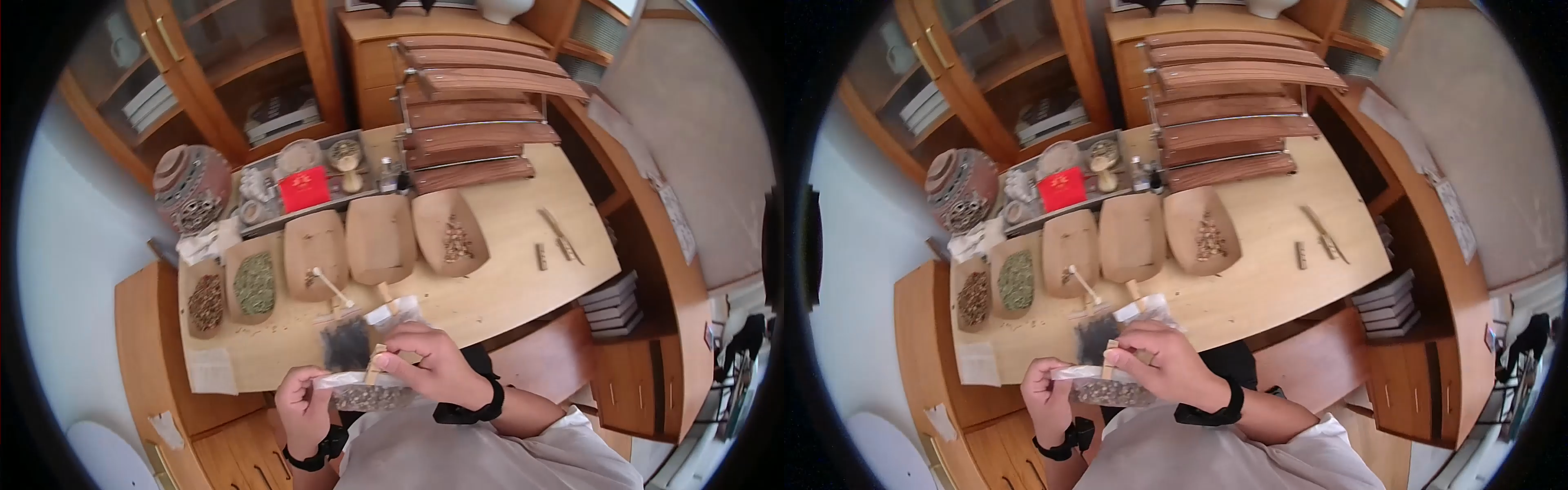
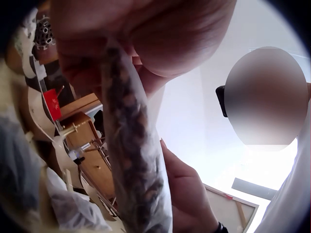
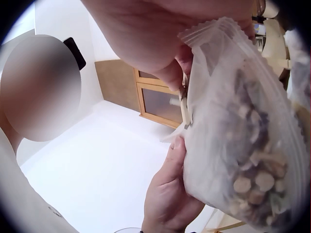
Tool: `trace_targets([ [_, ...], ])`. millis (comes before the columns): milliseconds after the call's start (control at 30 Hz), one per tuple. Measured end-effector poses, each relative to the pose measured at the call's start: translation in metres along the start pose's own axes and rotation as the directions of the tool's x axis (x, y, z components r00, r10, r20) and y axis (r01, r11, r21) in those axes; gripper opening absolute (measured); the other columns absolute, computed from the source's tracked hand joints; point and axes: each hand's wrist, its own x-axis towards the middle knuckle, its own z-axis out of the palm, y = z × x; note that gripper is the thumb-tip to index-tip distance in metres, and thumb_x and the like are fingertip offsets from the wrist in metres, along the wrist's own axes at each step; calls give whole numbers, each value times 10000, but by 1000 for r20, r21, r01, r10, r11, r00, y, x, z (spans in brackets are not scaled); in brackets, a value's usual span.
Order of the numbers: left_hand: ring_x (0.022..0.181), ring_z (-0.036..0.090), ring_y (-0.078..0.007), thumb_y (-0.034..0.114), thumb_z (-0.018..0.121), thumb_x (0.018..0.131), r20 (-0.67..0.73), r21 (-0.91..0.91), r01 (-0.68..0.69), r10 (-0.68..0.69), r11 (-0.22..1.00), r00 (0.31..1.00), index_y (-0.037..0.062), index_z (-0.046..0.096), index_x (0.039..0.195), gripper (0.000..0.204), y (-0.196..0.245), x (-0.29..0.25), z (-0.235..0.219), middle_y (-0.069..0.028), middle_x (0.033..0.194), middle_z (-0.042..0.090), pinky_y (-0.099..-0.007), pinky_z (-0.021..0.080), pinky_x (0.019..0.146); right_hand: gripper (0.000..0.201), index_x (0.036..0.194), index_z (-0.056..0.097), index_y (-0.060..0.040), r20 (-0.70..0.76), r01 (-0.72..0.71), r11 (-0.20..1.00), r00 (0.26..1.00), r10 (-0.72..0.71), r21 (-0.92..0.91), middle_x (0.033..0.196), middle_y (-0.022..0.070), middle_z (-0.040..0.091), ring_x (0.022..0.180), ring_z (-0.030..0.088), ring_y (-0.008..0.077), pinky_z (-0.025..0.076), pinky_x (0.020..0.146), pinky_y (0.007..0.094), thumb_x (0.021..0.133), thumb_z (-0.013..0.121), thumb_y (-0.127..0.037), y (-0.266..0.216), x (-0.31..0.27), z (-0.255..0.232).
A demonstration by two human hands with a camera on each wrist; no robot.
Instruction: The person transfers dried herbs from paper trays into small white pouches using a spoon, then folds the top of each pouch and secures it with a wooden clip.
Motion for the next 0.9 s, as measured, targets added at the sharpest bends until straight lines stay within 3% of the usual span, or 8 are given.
trace_targets([
  [133, 892, 718, -124, 75, 737, 1046, 29, -18, 10, -10, 1000, 1000, -40, 641, 1134, 174, 5, 9, 13, -102, 1011, 761, -255, 563, 821, 216, 933, 714, 37, -299, 9, 996, 954, 19, 92, 866, 102, 665, 829, 619, 207, 509, 775, 355, 1018, 764, -155, -11, -7, -45],
  [200, 862, 701, -109, 103, 742, 1050, 6, 0, 9, -9, 1000, 1000, -28, 632, 1128, 188, 10, 10, 14, -81, 973, 755, -244, 550, 803, 197, 900, 722, 43, -464, -4, 990, 883, -64, -143, 849, 98, 672, 792, 618, 172, 511, 741, 351, 1014, 749, -115, 3, -10, -96],
  [267, 846, 690, -98, 111, 738, 1055, 6, -7, 11, -11, 1000, 1000, -24, 631, 1129, 187, 7, 11, 8, -73, 967, 751, -236, 540, 789, 214, 858, 749, 17, -619, -352, 849, 784, 39, -393, 793, 121, 704, 722, 676, 222, 539, 699, 369, 992, 743, -150, -1, -10, -149],
  [333, 831, 679, -88, 119, 734, 1059, 0, -17, 12, -12, 1000, 1000, -19, 629, 1130, 187, 3, 13, 4, -65, 962, 747, -229, 530, 774, 255, 822, 770, -23, -667, -641, 431, 737, 114, -635, 753, 146, 732, 701, 726, 303, 570, 677, 419, 942, 756, -247, 24, -19, -195],
  [433, 806, 659, -69, 123, 720, 1070, -77, -40, 63, -66, 997, 995, -11, 631, 1125, 170, 1, 18, 7, -43, 940, 740, -217, 510, 746, 298, 785, 776, -62, -639, -692, 249, 721, 268, -677, 756, 152, 749, 732, 738, 357, 593, 704, 462, 890, 764, -340, 55, -21, -219],
  [700, 827, 692, -77, 81, 685, 1084, -116, -152, 70, -88, 986, 989, -12, 653, 1108, 101, 5, 26, 15, -66, 944, 776, -233, 544, 773, 295, 902, 787, -70, -571, -603, 157, 795, 205, -782, 817, 168, 760, 780, 753, 373, 591, 708, 495, 872, 830, -360, 89, -23, -219],
  [833, 863, 725, -98, 94, 686, 1088, -100, -160, 87, -104, 983, 990, -31, 656, 1128, 135, 1, 29, 14, -101, 972, 798, -259, 579, 819, 191, 1023, 746, 13, -487, -345, 756, 872, 40, -556, 882, 130, 701, 765, 668, 243, 543, 711, 354, 894, 852, -79, -11, -2, -137],
  [900, 870, 731, -101, 101, 690, 1089, -90, -161, 98, -114, 982, 989, -34, 656, 1136, 147, 1, 35, 19, -105, 976, 800, -261, 582, 824, 351, 1065, 715, -9, -134, 2, 895, 989, -69, -447, 983, 130, 716, 888, 703, 288, 572, 815, 377, 829, 933, -151, -32, -1, -91],
])
